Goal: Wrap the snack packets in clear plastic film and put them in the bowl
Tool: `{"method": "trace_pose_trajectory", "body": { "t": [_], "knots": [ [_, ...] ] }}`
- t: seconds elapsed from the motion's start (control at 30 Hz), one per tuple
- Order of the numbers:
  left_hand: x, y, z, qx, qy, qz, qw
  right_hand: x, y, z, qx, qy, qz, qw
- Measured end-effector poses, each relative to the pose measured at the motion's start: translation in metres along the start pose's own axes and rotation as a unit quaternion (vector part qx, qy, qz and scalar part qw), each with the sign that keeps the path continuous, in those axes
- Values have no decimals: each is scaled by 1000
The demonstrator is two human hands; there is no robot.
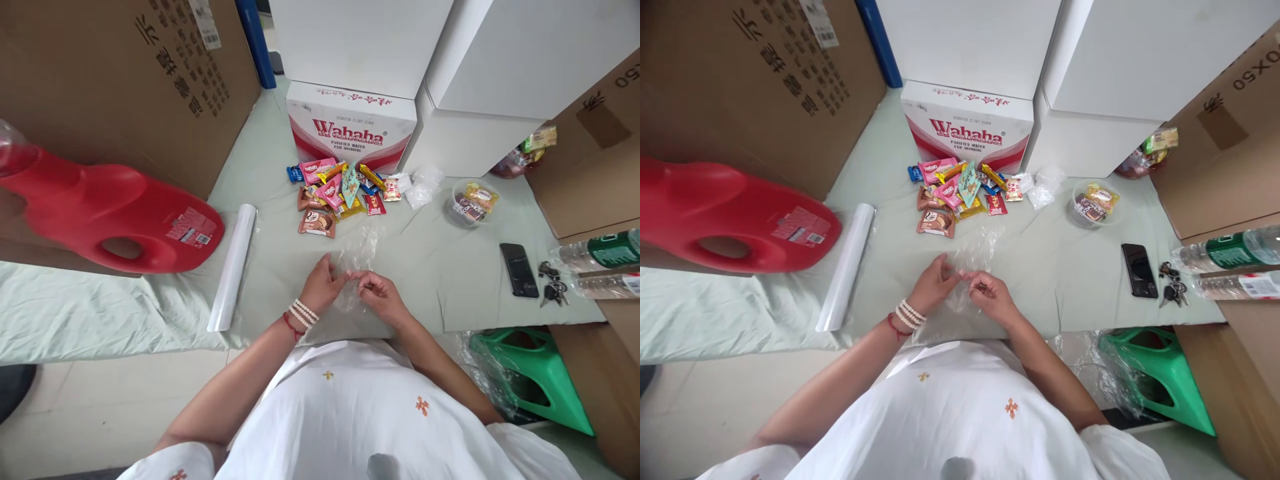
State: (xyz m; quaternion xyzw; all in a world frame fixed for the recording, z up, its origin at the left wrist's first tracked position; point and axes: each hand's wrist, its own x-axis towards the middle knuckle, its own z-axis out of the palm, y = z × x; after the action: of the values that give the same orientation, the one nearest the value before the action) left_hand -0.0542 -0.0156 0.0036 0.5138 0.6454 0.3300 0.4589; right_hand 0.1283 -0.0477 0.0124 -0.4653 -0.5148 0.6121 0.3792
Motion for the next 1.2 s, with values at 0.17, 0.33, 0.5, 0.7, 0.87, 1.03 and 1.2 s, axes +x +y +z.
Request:
{"method": "trace_pose_trajectory", "body": {
  "t": [0.17,0.33,0.5,0.7,0.87,1.03,1.2],
  "knots": [
    [6,-8,17,-76,-31,-18,996,-24,16,-29,24,128,-1,992],
    [2,-9,10,-163,34,-61,984,-72,23,-89,-48,214,108,970],
    [-9,-4,14,-183,-40,-41,981,-68,-1,-127,-240,239,72,938],
    [-24,2,15,-163,-131,12,978,25,4,-82,-225,148,54,962],
    [-30,-27,-11,-102,-10,-26,994,59,10,-53,-136,140,65,979],
    [-35,-42,-54,84,117,3,990,59,7,-54,-92,134,32,986],
    [-31,6,-54,288,152,263,908,62,12,-46,-137,106,12,985]
  ]
}}
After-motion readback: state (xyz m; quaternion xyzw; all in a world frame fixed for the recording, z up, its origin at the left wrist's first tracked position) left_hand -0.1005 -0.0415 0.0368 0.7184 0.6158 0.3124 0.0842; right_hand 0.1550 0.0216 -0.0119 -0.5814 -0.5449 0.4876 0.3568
